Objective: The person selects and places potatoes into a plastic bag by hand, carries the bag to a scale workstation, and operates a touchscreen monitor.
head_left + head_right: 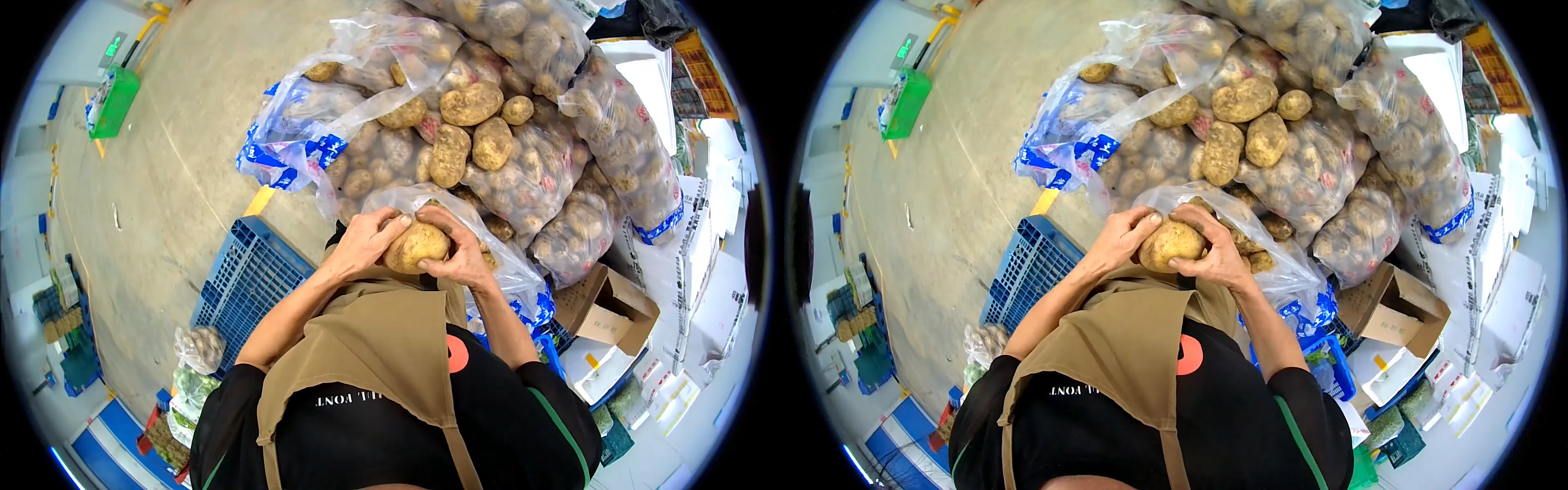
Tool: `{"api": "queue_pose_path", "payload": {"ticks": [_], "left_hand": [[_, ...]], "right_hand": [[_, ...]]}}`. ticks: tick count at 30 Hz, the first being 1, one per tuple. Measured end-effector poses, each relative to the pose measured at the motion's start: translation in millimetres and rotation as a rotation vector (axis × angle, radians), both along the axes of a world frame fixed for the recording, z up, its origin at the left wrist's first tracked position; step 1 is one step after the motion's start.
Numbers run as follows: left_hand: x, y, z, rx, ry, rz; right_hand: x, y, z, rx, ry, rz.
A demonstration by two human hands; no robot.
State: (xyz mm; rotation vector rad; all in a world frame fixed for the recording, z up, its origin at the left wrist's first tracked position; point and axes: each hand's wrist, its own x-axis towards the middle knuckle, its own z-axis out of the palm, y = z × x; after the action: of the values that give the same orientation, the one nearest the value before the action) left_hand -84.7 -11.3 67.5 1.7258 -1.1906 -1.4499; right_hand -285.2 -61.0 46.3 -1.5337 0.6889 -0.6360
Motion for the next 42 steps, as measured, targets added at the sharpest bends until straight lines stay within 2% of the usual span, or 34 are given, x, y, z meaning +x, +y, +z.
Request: {"api": "queue_pose_path", "payload": {"ticks": [5, 11, 15, 17, 20, 23, 24, 25, 26, 27, 28, 29, 30, 31, 34, 36, 38, 40, 42], "left_hand": [[2, -2, 4, 0.192, 0.229, 0.063], [0, -6, 4, 0.223, 0.287, 0.063], [3, -5, -1, 0.151, 0.338, 0.154], [12, -3, -5, 0.180, 0.486, 0.254], [19, -7, 2, 0.207, 0.658, 0.433], [31, -7, 0, 0.232, 0.725, 0.498], [34, -6, -1, 0.222, 0.740, 0.509], [37, -5, 0, 0.218, 0.768, 0.551], [38, -5, 4, 0.212, 0.838, 0.560], [38, -4, -1, 0.273, 0.853, 0.563], [38, -3, -3, 0.276, 0.869, 0.576], [42, -4, 0, 0.288, 0.933, 0.576], [45, -5, 3, 0.306, 0.998, 0.571], [48, -6, -1, 0.287, 0.994, 0.539], [50, -9, -9, 0.320, 0.984, 0.493], [52, -10, -12, 0.342, 0.956, 0.448], [54, -10, -14, 0.334, 1.010, 0.442], [59, -11, -14, 0.375, 1.055, 0.424], [62, -11, -18, 0.385, 1.066, 0.395]], "right_hand": [[-7, 6, -15, 0.495, -0.214, -0.141], [-13, 6, -25, 0.609, -0.304, -0.190], [-22, 10, -36, 0.851, -0.377, -0.263], [-35, 15, -51, 0.996, -0.386, -0.321], [-70, 25, -100, 1.133, -0.326, -0.330], [-124, 50, -162, 1.270, 0.132, -0.489], [-144, 63, -174, 1.296, 0.143, -0.565], [-179, 79, -191, 1.233, 0.430, -0.569], [-183, 89, -182, 1.126, 0.579, -0.765], [-225, 103, -222, 1.248, 0.469, -0.745], [-228, 104, -221, 1.180, 0.600, -0.725], [-228, 103, -210, 1.090, 0.634, -0.607], [-249, 103, -239, 0.932, 0.749, -0.456], [-206, 65, -157, 0.702, 1.311, -0.023], [-174, 11, -107, 0.159, 1.043, 0.318], [-111, -43, -58, 0.209, 0.931, 0.285], [-19, -85, 6, 0.267, 0.750, 0.049], [54, -122, -2, 0.100, 0.441, -0.044], [125, -167, -31, -0.229, 0.570, 0.133]]}}
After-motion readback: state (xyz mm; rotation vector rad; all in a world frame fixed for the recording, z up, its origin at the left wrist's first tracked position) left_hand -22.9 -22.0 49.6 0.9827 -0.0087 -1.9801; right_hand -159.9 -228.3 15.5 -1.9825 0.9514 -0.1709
